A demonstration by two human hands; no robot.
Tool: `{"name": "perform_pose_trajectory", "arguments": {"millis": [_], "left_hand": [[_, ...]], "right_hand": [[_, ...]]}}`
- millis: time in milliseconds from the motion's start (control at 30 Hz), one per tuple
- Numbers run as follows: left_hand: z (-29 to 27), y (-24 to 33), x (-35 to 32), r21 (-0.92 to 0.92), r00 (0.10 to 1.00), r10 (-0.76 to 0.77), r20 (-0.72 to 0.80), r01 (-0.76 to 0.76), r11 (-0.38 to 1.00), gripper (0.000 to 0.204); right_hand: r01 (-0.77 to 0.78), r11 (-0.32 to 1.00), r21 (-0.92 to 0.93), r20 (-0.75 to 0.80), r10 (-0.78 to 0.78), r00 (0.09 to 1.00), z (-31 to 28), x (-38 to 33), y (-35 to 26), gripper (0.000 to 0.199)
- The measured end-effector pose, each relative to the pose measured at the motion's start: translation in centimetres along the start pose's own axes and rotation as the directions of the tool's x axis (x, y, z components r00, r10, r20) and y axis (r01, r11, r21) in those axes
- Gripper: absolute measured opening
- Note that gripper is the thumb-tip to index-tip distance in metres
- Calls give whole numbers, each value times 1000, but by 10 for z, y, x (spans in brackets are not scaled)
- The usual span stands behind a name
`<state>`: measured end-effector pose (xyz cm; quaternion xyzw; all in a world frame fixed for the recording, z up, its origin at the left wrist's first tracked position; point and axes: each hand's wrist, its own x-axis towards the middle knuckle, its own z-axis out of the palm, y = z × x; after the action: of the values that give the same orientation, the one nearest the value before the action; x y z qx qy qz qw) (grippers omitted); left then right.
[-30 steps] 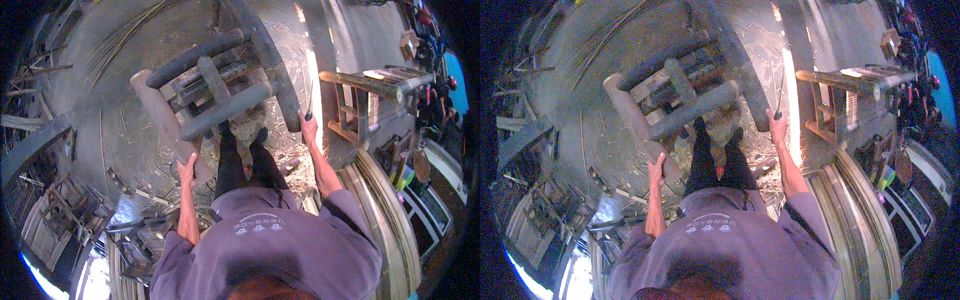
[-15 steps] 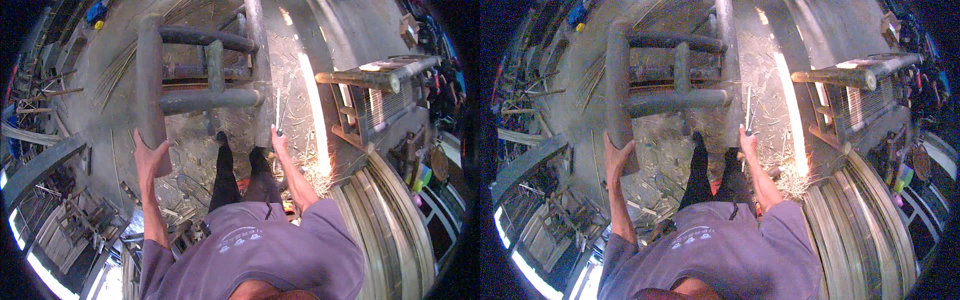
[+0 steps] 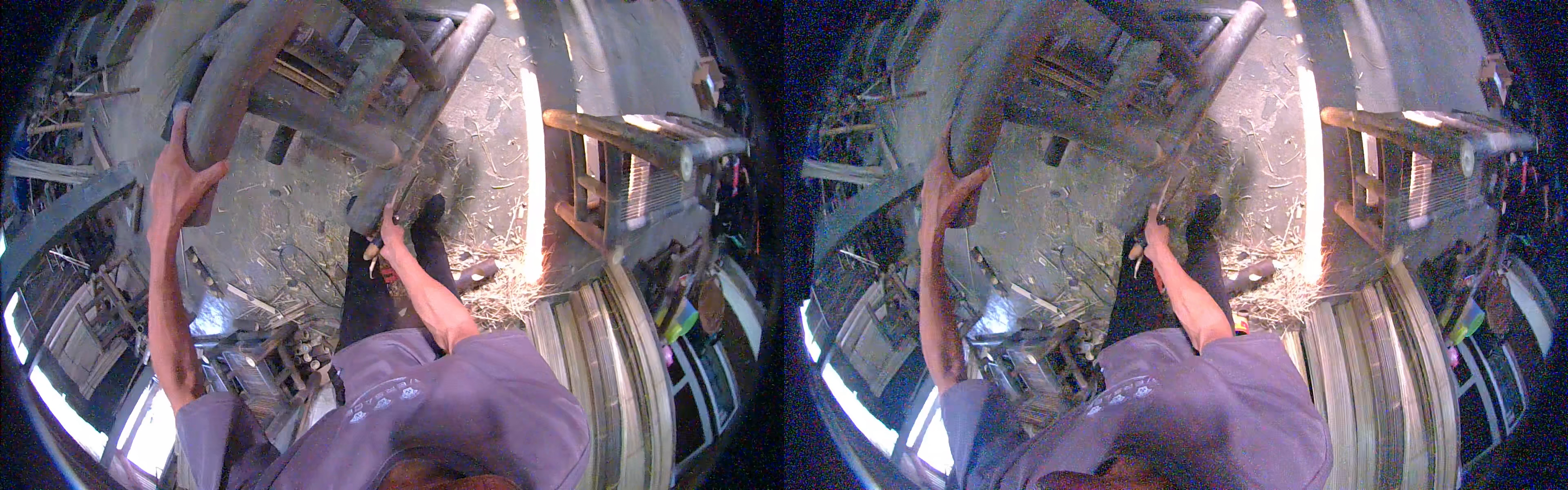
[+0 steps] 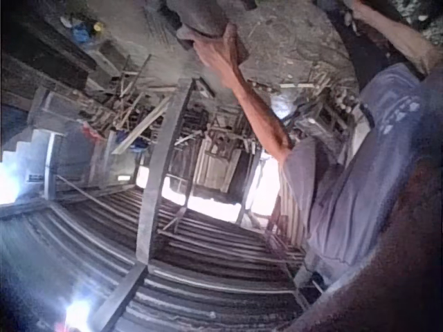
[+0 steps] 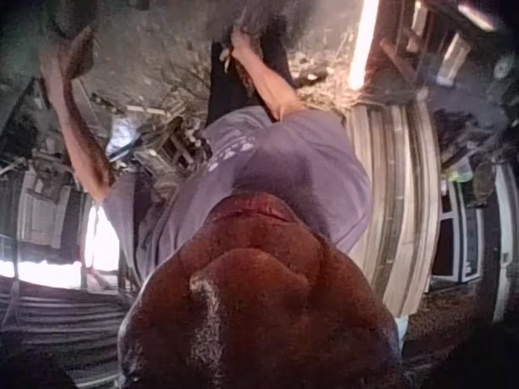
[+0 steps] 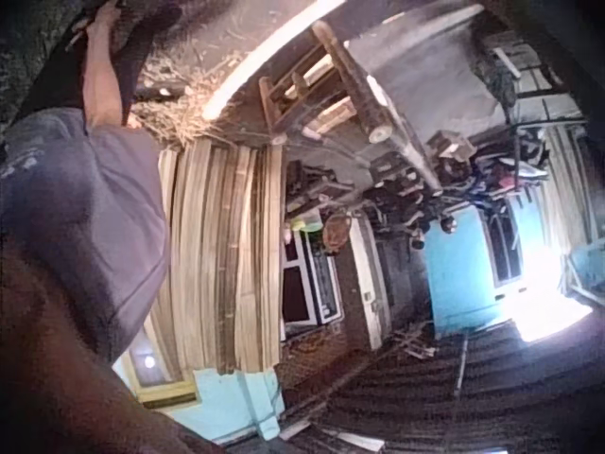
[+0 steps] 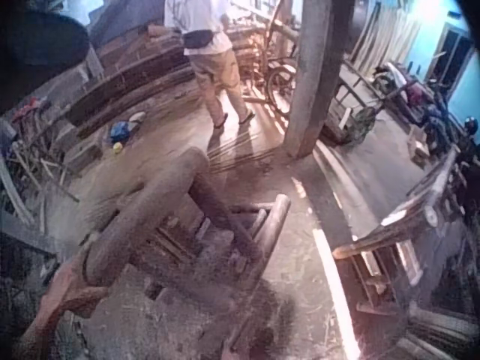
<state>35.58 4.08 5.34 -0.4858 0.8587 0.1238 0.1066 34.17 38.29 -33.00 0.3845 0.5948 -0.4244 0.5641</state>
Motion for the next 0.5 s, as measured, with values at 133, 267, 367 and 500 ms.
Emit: {"name": "perform_pose_trajectory", "arguments": {"millis": [133,267,367,500], "left_hand": [[7,-52,9,54,995,89,-35,-87,995,100],[22,-118,10,83,986,161,-45,-157,984,102],[44,-169,5,122,982,184,-31,-179,976,103],[89,-225,-4,144,975,208,-83,-195,970,106]], "right_hand": [[-159,968,192,183,124,975,18,-19,21,53],[-108,983,145,263,67,962,11,-38,29,46],[34,999,11,197,-36,980,-5,-46,29,42],[108,971,-216,79,-93,993,-27,-51,30,35]]}}
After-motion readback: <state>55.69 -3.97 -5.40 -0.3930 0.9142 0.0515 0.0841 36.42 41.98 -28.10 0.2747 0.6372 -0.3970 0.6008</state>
